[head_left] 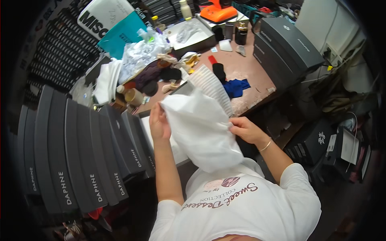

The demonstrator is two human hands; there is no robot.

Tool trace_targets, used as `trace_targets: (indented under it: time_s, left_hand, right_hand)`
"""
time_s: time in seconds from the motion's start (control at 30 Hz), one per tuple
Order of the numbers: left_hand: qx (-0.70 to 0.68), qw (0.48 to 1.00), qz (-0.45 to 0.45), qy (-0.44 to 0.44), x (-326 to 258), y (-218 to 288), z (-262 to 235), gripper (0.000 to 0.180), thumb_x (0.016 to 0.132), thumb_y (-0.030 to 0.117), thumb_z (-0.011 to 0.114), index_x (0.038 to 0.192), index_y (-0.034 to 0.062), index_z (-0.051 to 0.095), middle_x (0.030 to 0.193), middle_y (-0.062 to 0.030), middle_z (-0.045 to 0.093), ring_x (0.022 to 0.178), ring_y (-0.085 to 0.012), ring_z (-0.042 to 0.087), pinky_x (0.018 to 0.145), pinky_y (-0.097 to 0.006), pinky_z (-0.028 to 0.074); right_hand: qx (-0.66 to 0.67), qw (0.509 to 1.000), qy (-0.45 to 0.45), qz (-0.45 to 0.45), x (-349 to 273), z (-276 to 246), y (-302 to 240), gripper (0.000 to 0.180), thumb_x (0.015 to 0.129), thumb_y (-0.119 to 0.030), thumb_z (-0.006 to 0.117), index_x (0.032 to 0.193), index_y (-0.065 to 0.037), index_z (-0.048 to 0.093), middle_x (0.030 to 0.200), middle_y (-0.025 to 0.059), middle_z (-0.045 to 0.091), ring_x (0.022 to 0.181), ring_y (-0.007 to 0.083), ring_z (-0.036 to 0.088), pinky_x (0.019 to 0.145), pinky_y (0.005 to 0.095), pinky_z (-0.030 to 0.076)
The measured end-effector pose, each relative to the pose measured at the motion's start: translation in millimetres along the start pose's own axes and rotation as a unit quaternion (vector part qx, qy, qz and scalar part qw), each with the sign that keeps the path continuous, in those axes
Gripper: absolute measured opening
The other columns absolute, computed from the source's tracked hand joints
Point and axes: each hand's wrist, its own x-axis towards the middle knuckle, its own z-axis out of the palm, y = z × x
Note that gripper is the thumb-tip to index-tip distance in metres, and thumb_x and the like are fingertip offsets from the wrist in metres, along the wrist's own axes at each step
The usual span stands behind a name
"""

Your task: Packing shoes into boxes with protective paper and plastic bags.

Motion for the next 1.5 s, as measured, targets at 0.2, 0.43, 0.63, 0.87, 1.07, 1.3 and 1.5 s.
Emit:
trace_targets:
  time_s: [0.2,0.43,0.63,0.87,1.07,1.3,1.5]
  left_hand:
    - [-0.053,0.993,-0.049,0.089,-8.3,-11.7,-35.1,0.021,0.094,0.025,0.058,0.105,0.0074,0.06,0.096,-0.0028,0.063,0.089,-0.0156,0.06,0.083,-0.032,0.05]
    - [0.008,0.989,-0.01,0.148,3.7,-5.2,-25.8,0.018,0.094,0.02,0.057,0.106,0.0067,0.057,0.096,-0.0054,0.062,0.085,-0.0169,0.06,0.077,-0.033,0.051]
    - [0.081,0.96,0.141,0.226,98.0,29.9,-46.4,0.019,0.093,0.02,0.059,0.106,0.0062,0.056,0.093,-0.0033,0.06,0.084,-0.0131,0.058,0.074,-0.03,0.048]
    - [0.736,0.481,0.313,0.36,244.1,127.3,-101.3,0.039,0.083,0.015,0.061,0.118,0.0002,0.053,0.117,-0.02,0.054,0.113,-0.0349,0.049,0.092,-0.048,0.041]
    - [0.872,0.338,0.064,0.349,273.9,166.9,-138.9,0.027,0.088,0.019,0.055,0.111,0.004,0.059,0.113,-0.0132,0.06,0.112,-0.0319,0.053,0.088,-0.055,0.041]
    - [0.815,0.413,0.169,0.369,291.2,185.5,-150.8,0.018,0.084,0.021,0.063,0.082,0.005,0.07,0.085,-0.0171,0.069,0.084,-0.0354,0.066,0.076,-0.045,0.048]
    - [0.782,0.451,0.175,0.393,282.8,201.2,-144.8,0.015,0.073,0.02,0.073,0.076,0.0054,0.071,0.081,-0.0164,0.069,0.078,-0.0345,0.067,0.074,-0.041,0.052]
  right_hand:
    - [0.271,0.921,0.262,0.101,-164.3,-206.2,163.4,0.032,0.096,-0.017,0.046,0.115,0.004,0.059,0.109,0.014,0.065,0.095,0.0255,0.064,0.088,0.0375,0.052]
    - [0.23,0.659,0.711,0.089,-214.1,-310.9,306.3,0.055,0.093,-0.035,0.051,0.127,0.008,0.047,0.127,0.0203,0.053,0.114,0.035,0.053,0.096,0.0473,0.044]
    - [0.031,0.759,0.605,0.239,-129.3,-304.1,303.9,0.052,0.091,-0.038,0.055,0.129,-0.004,0.047,0.115,0.012,0.057,0.097,0.0252,0.059,0.071,0.0385,0.048]
    - [-0.007,0.833,0.356,0.424,-115.5,-222.5,283.4,0.02,0.093,-0.028,0.056,0.106,-0.012,0.059,0.082,0.0001,0.059,0.065,0.0125,0.061,0.05,0.027,0.051]
    - [-0.001,0.783,0.307,0.541,-169.0,-153.4,309.8,0.027,0.093,-0.02,0.054,0.115,-0.005,0.056,0.092,0.006,0.062,0.071,0.0182,0.065,0.056,0.0319,0.055]
    - [-0.016,0.787,0.288,0.545,-146.6,-142.1,299.7,0.027,0.093,-0.018,0.055,0.115,-0.005,0.057,0.094,0.0076,0.061,0.073,0.0197,0.065,0.058,0.0329,0.055]
    - [-0.018,0.827,0.297,0.477,-118.4,-146.1,291.2,0.028,0.093,-0.019,0.056,0.117,-0.005,0.056,0.097,0.0069,0.061,0.076,0.0196,0.065,0.06,0.033,0.055]
